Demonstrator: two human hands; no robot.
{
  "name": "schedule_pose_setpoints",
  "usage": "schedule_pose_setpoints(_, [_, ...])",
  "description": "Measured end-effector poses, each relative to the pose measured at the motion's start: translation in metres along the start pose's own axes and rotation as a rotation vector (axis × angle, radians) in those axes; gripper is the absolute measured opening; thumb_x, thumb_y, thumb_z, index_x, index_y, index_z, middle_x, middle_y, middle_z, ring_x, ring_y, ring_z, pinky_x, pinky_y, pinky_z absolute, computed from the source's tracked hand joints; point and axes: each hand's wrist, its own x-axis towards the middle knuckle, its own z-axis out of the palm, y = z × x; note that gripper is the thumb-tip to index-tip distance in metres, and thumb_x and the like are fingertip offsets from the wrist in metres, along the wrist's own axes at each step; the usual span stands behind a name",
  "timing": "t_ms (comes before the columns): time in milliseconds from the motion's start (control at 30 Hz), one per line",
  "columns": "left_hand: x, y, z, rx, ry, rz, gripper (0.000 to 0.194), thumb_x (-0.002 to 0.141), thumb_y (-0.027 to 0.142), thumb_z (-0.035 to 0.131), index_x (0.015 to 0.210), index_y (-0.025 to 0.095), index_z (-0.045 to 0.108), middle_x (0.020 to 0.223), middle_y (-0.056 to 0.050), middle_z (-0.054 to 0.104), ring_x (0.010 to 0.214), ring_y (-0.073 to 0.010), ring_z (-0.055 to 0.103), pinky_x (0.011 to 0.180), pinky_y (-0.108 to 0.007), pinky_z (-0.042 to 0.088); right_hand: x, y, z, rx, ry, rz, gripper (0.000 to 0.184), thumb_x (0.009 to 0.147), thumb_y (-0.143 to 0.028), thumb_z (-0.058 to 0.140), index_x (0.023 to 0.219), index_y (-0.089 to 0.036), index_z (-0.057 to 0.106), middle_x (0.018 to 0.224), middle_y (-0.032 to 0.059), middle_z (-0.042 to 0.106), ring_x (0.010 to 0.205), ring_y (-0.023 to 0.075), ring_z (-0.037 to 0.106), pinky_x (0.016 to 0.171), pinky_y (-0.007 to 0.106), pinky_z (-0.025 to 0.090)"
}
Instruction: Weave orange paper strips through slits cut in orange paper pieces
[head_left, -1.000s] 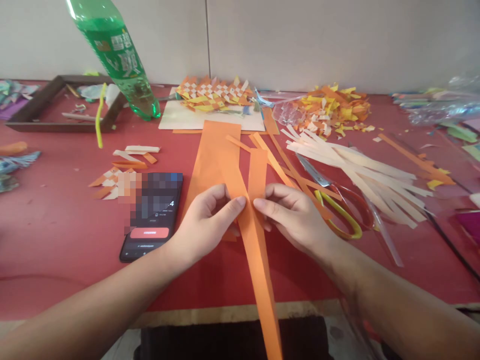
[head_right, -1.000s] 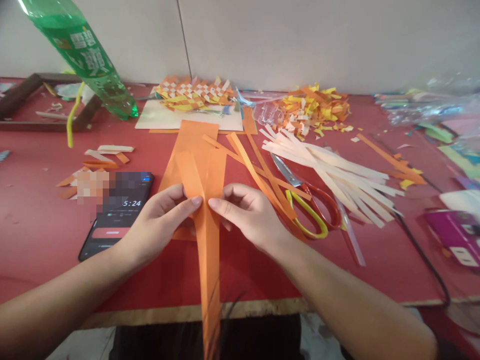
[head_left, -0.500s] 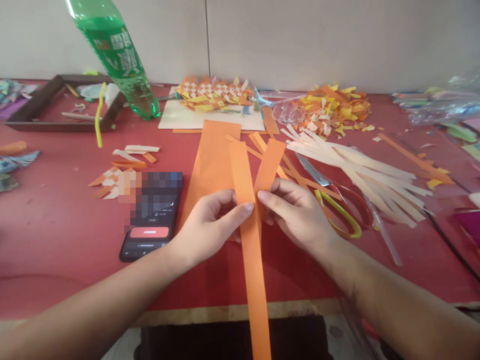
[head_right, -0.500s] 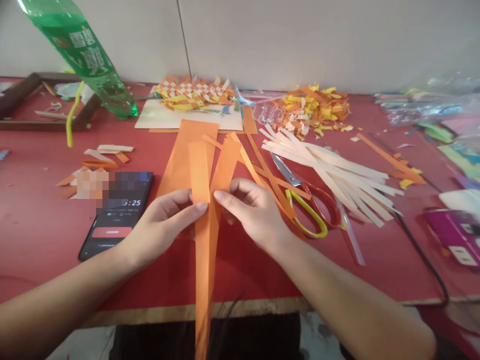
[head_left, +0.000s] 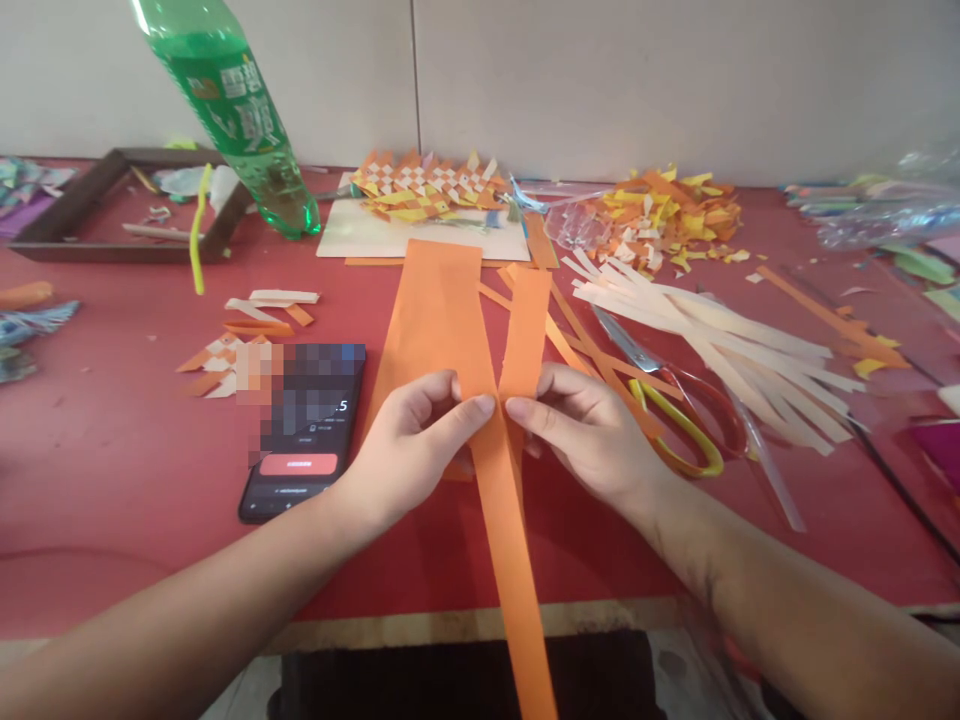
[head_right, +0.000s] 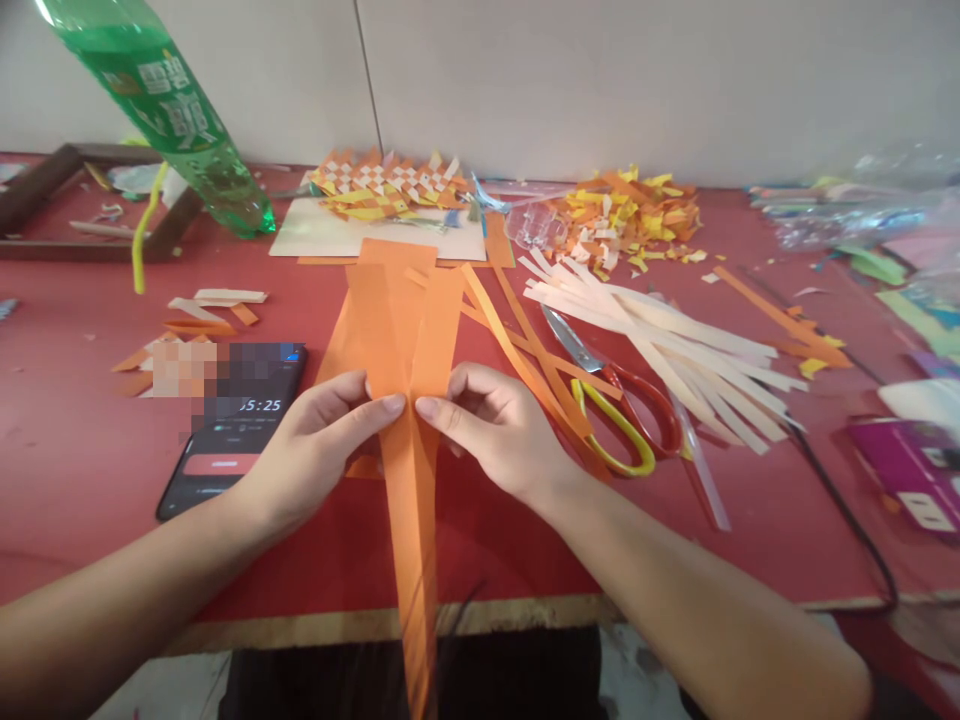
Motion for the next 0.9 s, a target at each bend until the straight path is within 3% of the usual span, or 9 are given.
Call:
schedule_pose_setpoints(167, [-0.0009,0.0046,0.0017,0.034,0.033,-0.019,0.025,0.088,0.042,0.064,0.085,0.018,0.061,0.075,0.001,0.062,0.060,-0.0096,0.059,0.052,-0.019,0.051,0.0019,0.0006,-0.0019,0.025,0.021,-0.028,0.020,0.081,-0.035,0.075,0.077,-0.021,0.063,0.070,-0.0020,0.061,0.054,0.0090,0.051,0.049,0.023,0.042])
schedule_pose_setpoints(367, [-0.0025,0.0063,0.0036,0.148,-0.108,-0.005,0.025,0.090,0.038,0.062,0.078,0.015,0.058,0.072,0.001,0.060,0.057,-0.0081,0.057,0.055,-0.020,0.051,0.0011,-0.0037,-0.0002,0.061,0.102,0.005,0.023,0.079,-0.039,0.075,0.071,-0.020,0.065,0.063,-0.0015,0.061,0.050,0.0102,0.052,0.047,0.025,0.041])
schedule_pose_setpoints(567, [-0.0023,0.0046,0.0027,0.105,-0.052,-0.017,0.025,0.089,0.040,0.064,0.082,0.017,0.057,0.076,0.000,0.060,0.066,-0.0117,0.060,0.059,-0.023,0.053,-0.0028,-0.0074,0.0028,0.038,-0.012,0.044,0.027,0.077,-0.042,0.077,0.067,-0.020,0.064,0.058,-0.0019,0.056,0.051,0.0113,0.050,0.051,0.027,0.042])
schedule_pose_setpoints(900, [-0.0004,0.0030,0.0016,0.047,0.009,0.018,0.027,0.088,0.040,0.064,0.079,0.016,0.060,0.076,-0.001,0.063,0.061,-0.0105,0.059,0.053,-0.020,0.050,-0.0005,-0.0040,0.0022,0.019,0.049,-0.041,0.021,0.079,-0.037,0.076,0.072,-0.020,0.065,0.062,-0.0014,0.060,0.051,0.0104,0.050,0.047,0.025,0.040])
